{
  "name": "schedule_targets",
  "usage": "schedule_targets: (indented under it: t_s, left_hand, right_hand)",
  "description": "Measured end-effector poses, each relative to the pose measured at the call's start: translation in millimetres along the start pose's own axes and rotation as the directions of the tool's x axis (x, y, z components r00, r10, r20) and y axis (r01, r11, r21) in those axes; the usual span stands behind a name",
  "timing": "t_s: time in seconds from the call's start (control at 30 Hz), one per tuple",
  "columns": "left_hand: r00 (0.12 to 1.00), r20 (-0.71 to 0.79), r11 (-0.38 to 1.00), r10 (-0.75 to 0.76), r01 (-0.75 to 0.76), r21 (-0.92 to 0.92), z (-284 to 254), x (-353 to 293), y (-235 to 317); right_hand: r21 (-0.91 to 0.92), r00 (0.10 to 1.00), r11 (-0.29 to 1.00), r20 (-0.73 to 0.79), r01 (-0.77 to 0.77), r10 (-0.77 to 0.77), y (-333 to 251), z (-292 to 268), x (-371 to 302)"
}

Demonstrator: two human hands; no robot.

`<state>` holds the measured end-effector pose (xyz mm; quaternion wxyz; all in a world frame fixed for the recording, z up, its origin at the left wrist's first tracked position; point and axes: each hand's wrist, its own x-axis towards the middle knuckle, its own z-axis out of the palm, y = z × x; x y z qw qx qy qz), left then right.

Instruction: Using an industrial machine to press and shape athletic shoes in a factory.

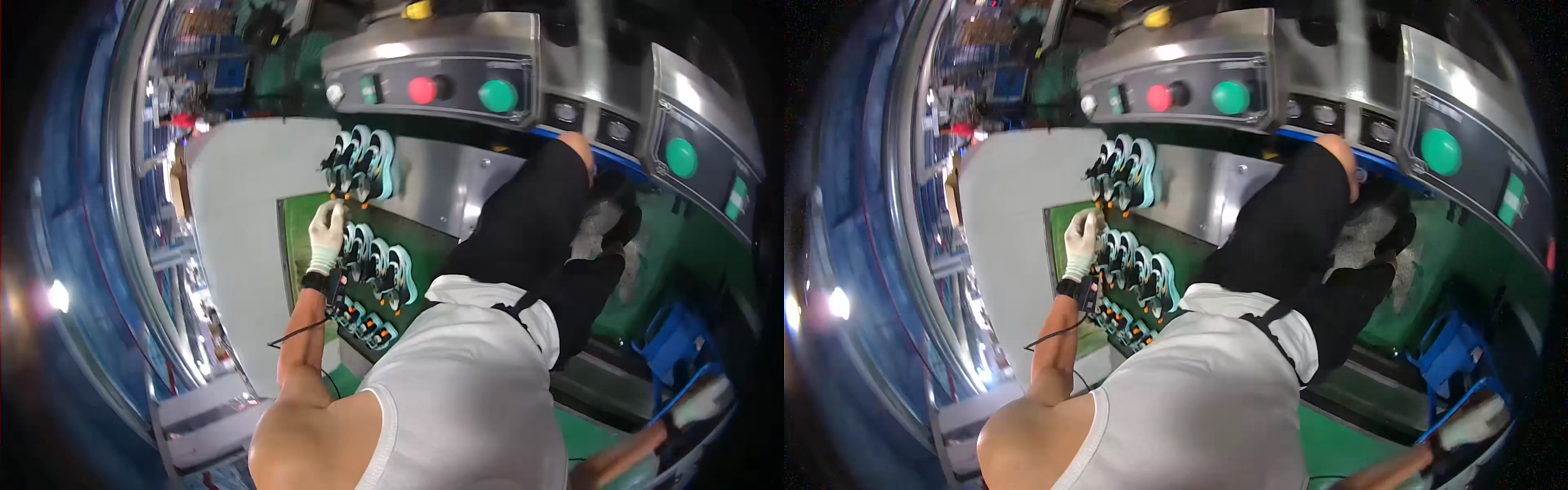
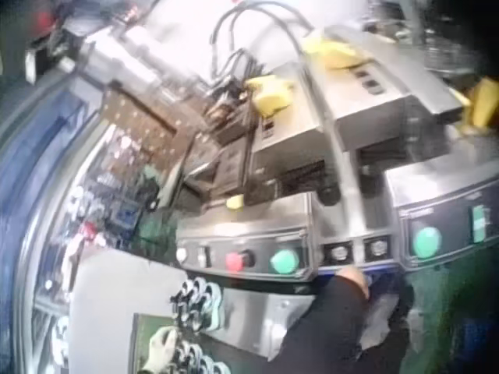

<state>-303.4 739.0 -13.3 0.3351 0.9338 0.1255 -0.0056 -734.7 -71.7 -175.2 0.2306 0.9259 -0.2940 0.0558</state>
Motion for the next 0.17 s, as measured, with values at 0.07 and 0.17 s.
schedule_targets:
  t_s: [0.07,0.17]
  left_hand:
    - [0.999,-0.035,0.943,0.026,-0.013,0.332,-34,-18,-82]
    - [0.995,-0.030,0.908,-0.091,0.095,0.409,-40,-56,-140]
  right_hand:
    - [0.677,0.915,0.623,0.213,-0.391,0.343,-166,-41,5]
    - [0.797,0.951,0.521,0.283,-0.304,0.121,-302,-82,0]
